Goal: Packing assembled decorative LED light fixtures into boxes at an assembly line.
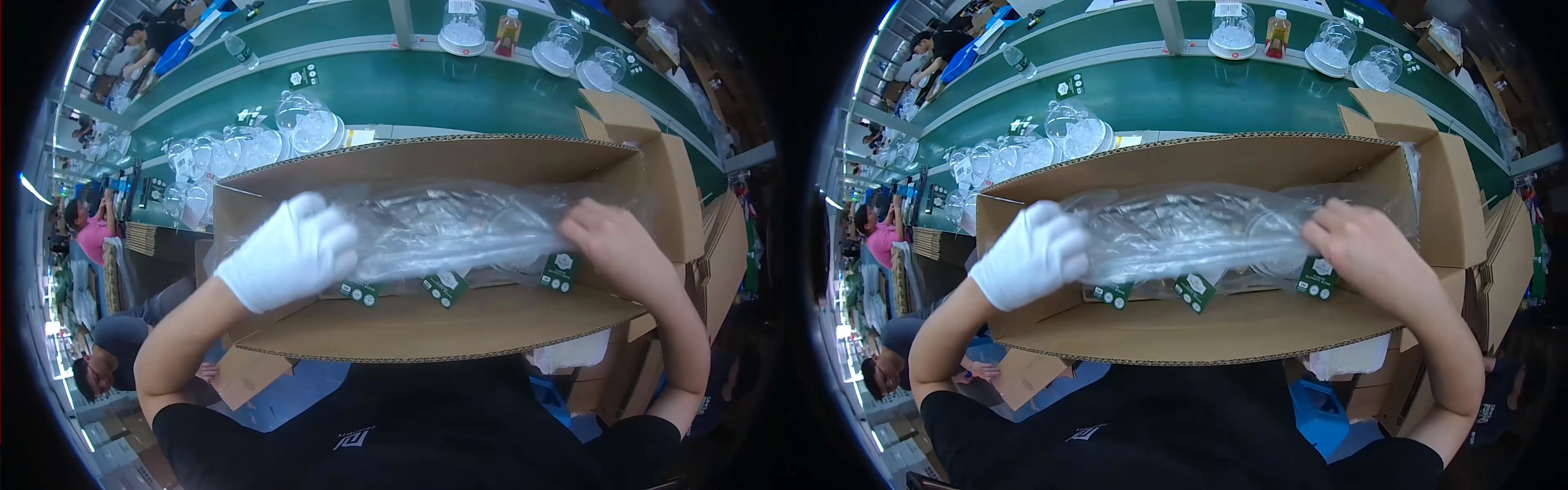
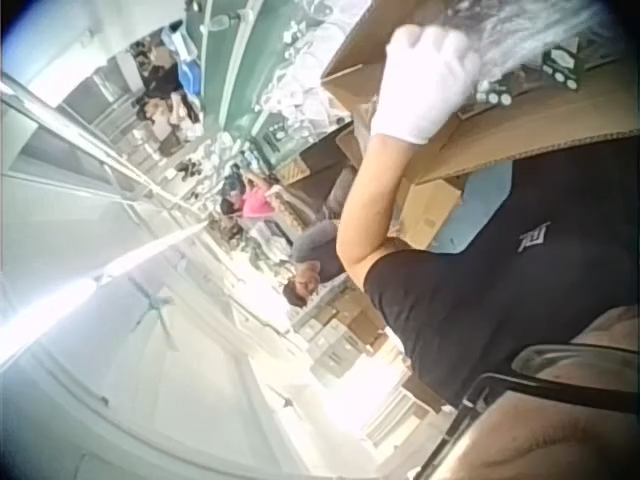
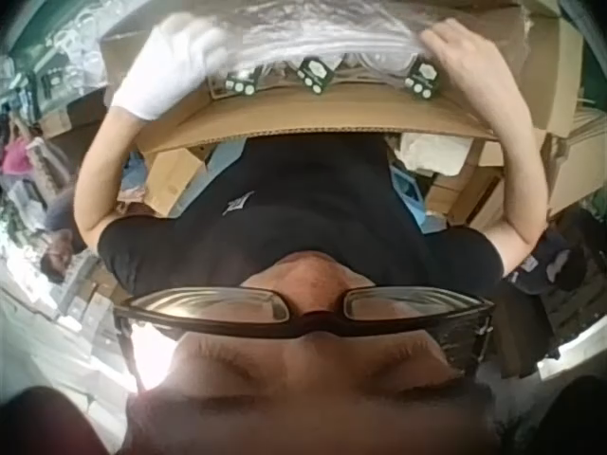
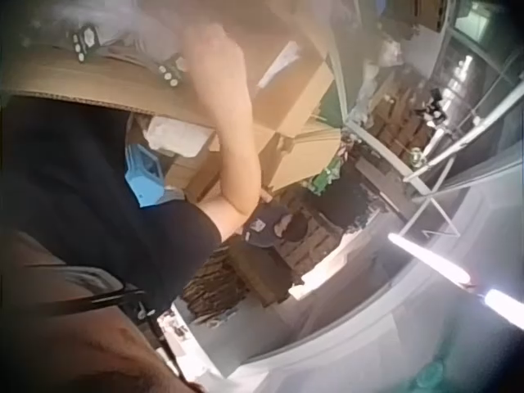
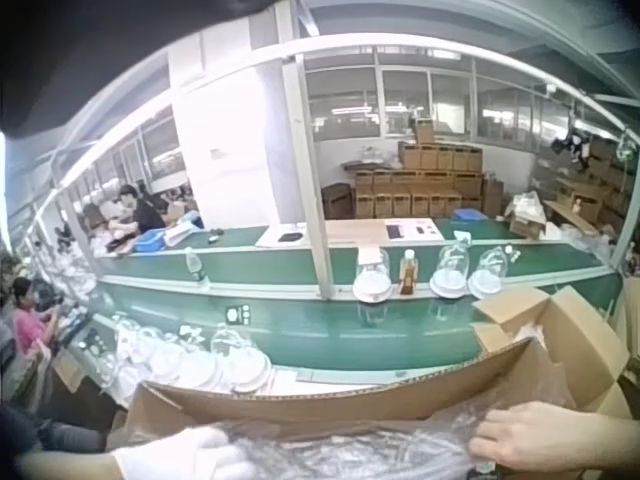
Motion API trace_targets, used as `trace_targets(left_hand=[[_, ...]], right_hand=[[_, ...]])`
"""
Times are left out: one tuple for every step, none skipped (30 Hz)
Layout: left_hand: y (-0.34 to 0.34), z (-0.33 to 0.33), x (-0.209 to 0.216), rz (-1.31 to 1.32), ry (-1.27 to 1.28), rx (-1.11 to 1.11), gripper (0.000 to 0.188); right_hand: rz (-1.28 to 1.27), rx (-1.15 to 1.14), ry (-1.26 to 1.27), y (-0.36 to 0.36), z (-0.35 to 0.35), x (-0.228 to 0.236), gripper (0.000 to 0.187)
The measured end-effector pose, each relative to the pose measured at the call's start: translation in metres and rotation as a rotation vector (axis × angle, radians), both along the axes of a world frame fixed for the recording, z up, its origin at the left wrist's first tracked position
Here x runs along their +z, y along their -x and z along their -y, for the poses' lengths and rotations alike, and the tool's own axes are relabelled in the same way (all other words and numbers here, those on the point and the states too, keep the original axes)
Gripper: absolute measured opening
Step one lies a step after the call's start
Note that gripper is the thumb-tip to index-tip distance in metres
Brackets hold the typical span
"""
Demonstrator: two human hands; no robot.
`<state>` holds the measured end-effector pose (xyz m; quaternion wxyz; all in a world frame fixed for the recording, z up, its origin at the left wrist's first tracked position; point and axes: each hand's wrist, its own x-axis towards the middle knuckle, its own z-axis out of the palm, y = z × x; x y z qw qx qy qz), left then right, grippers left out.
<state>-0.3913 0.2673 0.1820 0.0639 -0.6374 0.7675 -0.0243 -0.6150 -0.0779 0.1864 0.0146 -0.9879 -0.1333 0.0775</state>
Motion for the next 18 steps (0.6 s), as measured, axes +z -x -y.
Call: trace_targets(left_hand=[[0.006, -0.005, -0.003, 0.082, -0.092, -0.028, 0.008], [0.011, -0.010, -0.006, 0.067, -0.089, -0.048, 0.008], [0.016, -0.015, -0.012, 0.053, -0.089, -0.064, 0.009], [0.021, -0.022, -0.021, 0.121, -0.098, -0.050, 0.014], [0.020, -0.024, -0.027, 0.117, -0.101, -0.047, 0.014], [0.019, -0.026, -0.031, 0.143, -0.165, 0.016, 0.016], [0.018, -0.029, -0.035, 0.169, -0.230, 0.080, 0.019], [0.016, -0.034, -0.040, 0.120, -0.266, 0.097, 0.015], [0.014, -0.037, -0.044, 0.115, -0.274, 0.107, 0.015], [0.012, -0.040, -0.047, 0.055, -0.278, 0.103, 0.012], [0.011, -0.042, -0.044, -0.009, -0.288, 0.100, 0.009], [0.009, -0.042, -0.041, -0.007, -0.221, 0.121, 0.004], [0.013, -0.043, -0.036, 0.021, -0.218, 0.181, 0.004], [0.015, -0.038, -0.031, 0.058, -0.206, 0.240, 0.005], [0.016, -0.035, -0.030, 0.108, -0.189, 0.299, 0.008], [0.016, -0.036, -0.030, 0.110, -0.192, 0.311, 0.008], [0.017, -0.035, -0.032, 0.217, -0.090, 0.316, 0.008], [0.018, -0.032, -0.032, 0.323, 0.015, 0.317, 0.009]], right_hand=[[-0.046, 0.027, 0.025, 0.007, 0.002, -0.006, 0.014], [-0.049, 0.027, 0.024, 0.016, 0.002, -0.010, 0.014], [-0.109, 0.031, 0.013, 0.022, 0.003, -0.016, 0.015], [-0.169, 0.036, 0.002, 0.026, 0.005, -0.021, 0.015], [-0.197, 0.045, 0.022, 0.028, 0.007, -0.025, 0.016], [-0.200, 0.049, 0.019, 0.028, 0.010, -0.032, 0.016], [-0.339, 0.000, -0.019, 0.028, 0.012, -0.039, 0.017], [-0.480, -0.044, -0.059, 0.027, 0.014, -0.044, 0.019], [-0.484, -0.032, -0.063, 0.026, 0.015, -0.045, 0.019], [-0.519, -0.053, -0.069, 0.025, 0.016, -0.046, 0.020], [-0.558, -0.071, -0.080, 0.025, 0.015, -0.048, 0.021], [-0.565, -0.053, -0.090, 0.027, 0.016, -0.050, 0.021], [-0.615, -0.086, -0.056, 0.033, 0.017, -0.051, 0.021], [-0.657, -0.122, -0.014, 0.036, 0.022, -0.054, 0.022], [-0.719, -0.126, -0.002, 0.037, 0.026, -0.057, 0.026], [-0.716, -0.114, 0.000, 0.035, 0.026, -0.059, 0.026], [-0.745, -0.106, 0.017, 0.036, 0.026, -0.059, 0.024], [-0.774, -0.100, 0.035, 0.036, 0.026, -0.057, 0.022]])
